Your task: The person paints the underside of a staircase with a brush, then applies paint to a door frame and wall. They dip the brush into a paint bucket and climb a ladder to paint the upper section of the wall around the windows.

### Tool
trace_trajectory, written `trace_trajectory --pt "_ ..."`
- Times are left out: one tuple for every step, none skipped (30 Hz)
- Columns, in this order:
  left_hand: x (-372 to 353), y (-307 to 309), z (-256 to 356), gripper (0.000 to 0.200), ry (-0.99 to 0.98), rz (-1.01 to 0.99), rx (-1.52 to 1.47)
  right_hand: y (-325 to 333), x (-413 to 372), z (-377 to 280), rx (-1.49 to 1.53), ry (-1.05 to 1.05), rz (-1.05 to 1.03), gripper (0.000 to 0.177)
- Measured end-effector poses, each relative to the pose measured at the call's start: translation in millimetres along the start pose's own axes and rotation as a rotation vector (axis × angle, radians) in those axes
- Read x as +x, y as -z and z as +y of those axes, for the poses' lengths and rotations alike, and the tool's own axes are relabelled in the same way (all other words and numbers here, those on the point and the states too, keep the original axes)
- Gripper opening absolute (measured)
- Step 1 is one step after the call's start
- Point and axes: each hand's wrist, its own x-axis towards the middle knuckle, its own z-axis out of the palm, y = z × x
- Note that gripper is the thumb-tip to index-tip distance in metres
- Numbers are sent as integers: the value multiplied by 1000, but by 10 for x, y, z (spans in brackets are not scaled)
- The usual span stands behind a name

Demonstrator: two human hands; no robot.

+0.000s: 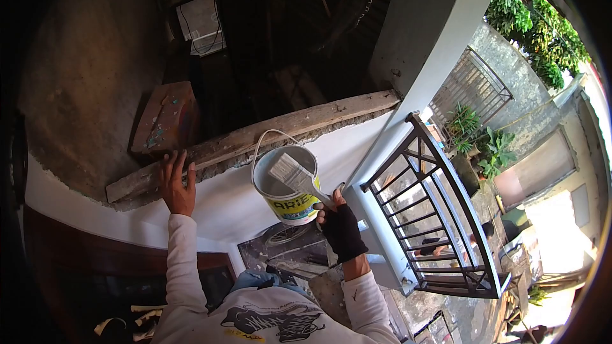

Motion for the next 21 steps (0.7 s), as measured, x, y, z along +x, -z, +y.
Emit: trace_trajectory --pt "-2 -2 0 39 -1 -1 -3 15 4 17 -22 11 20 35" --pt "-3 -2 2 39 -1 -2 -3 25 13 31 -22 11 20 35" --pt "-3 0 4 39 4 -4 -6 33 25 46 -14 -7 -10 35" --pt "-6 1 6 39 10 -7 -9 44 39 65 -6 -24 -42 35" --pt "-11 1 6 39 11 -7 -8 62 55 102 -6 -25 -42 35" --pt "-12 -1 5 39 12 -9 -6 85 70 151 69 -43 -59 35" --pt "-9 -3 6 39 14 -12 -3 96 60 186 145 -62 -75 34" --pt "0 -18 27 39 15 -8 0 108 38 194 144 -63 -80 34" --pt "1 -28 52 39 24 -16 -28 102 16 203 202 -90 -9 33" --pt "-1 4 30 39 42 -16 -36 81 35 255 255 -134 49 33" --pt "-17 15 24 40 36 -7 -55 177 67 300 327 -178 -29 35" --pt "-19 4 30 40 37 11 -55 83 -16 327 261 -101 -54 40" --pt "-19 28 42 40 56 -13 -50 -19 -64 315 186 -70 -108 45" --pt "-2 72 72 39 67 -9 -67 61 -42 355 145 -61 -142 44" --pt "-19 19 17 39 67 -14 -120 157 -27 406 123 -50 -94 42" --pt "-30 14 -15 39 53 15 -119 167 2 416 71 -21 -149 41" --pt "-34 21 -14 39 31 40 -128 219 45 422 101 -65 -166 41" --pt "-28 51 -2 42 55 -2 -131 194 71 408 68 -66 -281 41" --pt "-27 79 -3 45 77 -45 -142 184 109 402 104 -101 -386 41" --pt "-19 88 -9 45 88 -17 -100 132 140 393 88 -114 -472 40" --pt "-19 81 -21 48 64 -45 -127 83 142 379 74 -119 -553 39"
